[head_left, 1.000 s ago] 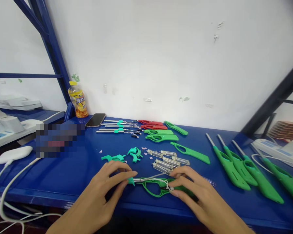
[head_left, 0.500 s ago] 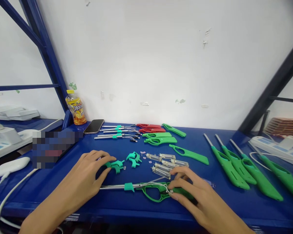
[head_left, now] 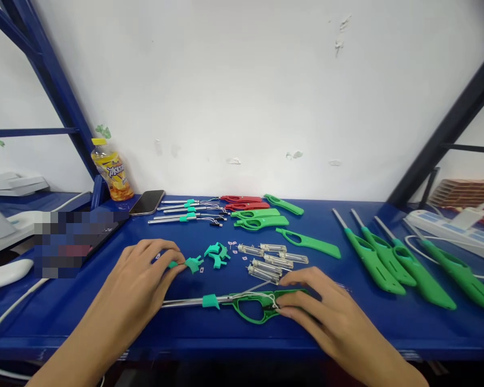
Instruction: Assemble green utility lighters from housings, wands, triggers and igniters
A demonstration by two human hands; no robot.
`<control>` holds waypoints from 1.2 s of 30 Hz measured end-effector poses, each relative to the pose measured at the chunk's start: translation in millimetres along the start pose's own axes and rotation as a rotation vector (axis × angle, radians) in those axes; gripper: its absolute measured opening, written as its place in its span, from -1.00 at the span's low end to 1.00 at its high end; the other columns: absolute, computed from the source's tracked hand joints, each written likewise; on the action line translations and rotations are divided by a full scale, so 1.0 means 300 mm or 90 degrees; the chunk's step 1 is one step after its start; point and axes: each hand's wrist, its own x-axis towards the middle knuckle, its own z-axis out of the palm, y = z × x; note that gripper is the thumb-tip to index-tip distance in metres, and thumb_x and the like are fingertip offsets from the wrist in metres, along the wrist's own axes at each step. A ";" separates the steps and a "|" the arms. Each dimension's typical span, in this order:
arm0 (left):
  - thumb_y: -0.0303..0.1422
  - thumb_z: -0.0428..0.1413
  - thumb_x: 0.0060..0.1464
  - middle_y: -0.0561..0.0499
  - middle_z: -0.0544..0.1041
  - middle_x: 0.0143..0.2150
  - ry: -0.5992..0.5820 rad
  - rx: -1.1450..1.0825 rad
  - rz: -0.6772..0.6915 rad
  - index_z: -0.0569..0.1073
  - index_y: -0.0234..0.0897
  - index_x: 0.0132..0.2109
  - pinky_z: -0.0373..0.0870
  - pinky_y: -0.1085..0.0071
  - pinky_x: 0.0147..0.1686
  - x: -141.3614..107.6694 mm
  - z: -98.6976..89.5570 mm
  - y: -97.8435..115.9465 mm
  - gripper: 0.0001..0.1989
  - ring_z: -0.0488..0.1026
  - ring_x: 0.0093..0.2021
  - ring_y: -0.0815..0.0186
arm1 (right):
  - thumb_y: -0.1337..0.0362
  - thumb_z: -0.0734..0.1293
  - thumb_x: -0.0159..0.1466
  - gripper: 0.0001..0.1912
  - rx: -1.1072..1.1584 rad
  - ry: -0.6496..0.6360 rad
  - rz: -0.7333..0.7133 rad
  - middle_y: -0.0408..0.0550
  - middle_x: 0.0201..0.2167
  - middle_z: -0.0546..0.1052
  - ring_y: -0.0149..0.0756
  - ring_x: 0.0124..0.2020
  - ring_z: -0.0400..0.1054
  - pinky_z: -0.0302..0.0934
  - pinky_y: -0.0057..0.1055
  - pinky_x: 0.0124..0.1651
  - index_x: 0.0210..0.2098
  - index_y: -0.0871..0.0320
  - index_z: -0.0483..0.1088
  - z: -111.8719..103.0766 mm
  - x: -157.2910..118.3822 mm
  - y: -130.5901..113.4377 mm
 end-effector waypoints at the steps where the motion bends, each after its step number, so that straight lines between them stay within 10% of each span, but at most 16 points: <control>1: -0.25 0.04 0.48 -0.01 0.61 -0.03 0.030 -0.001 0.008 0.55 -0.13 -0.09 0.31 0.15 -0.04 0.006 -0.010 0.025 -0.79 0.51 -0.02 0.06 | 0.24 0.29 0.55 -0.87 0.007 -0.001 -0.002 -0.01 0.00 0.57 -0.17 0.01 0.51 0.40 -0.27 0.02 -0.05 0.00 0.51 0.000 0.002 0.000; 10: -0.42 -0.03 0.51 -0.04 0.59 -0.06 0.042 -0.136 0.083 0.51 -0.17 -0.12 0.41 0.21 -0.04 0.049 0.039 0.299 -0.75 0.51 -0.03 0.14 | 0.25 0.25 0.58 -0.83 0.026 -0.030 0.011 -0.14 -0.21 0.63 -0.30 -0.26 0.51 0.31 -0.31 -0.10 -0.09 0.05 0.48 -0.001 0.014 -0.004; 36: -0.58 0.01 0.44 -0.10 0.55 -0.07 0.021 -0.190 0.094 0.51 -0.28 -0.07 0.41 0.14 -0.09 0.032 0.121 0.355 -0.80 0.44 -0.10 0.12 | 0.27 0.30 0.56 -0.89 0.067 -0.061 0.006 -0.16 -0.18 0.63 -0.28 -0.22 0.48 0.27 -0.29 -0.10 -0.08 0.04 0.48 -0.003 0.022 0.000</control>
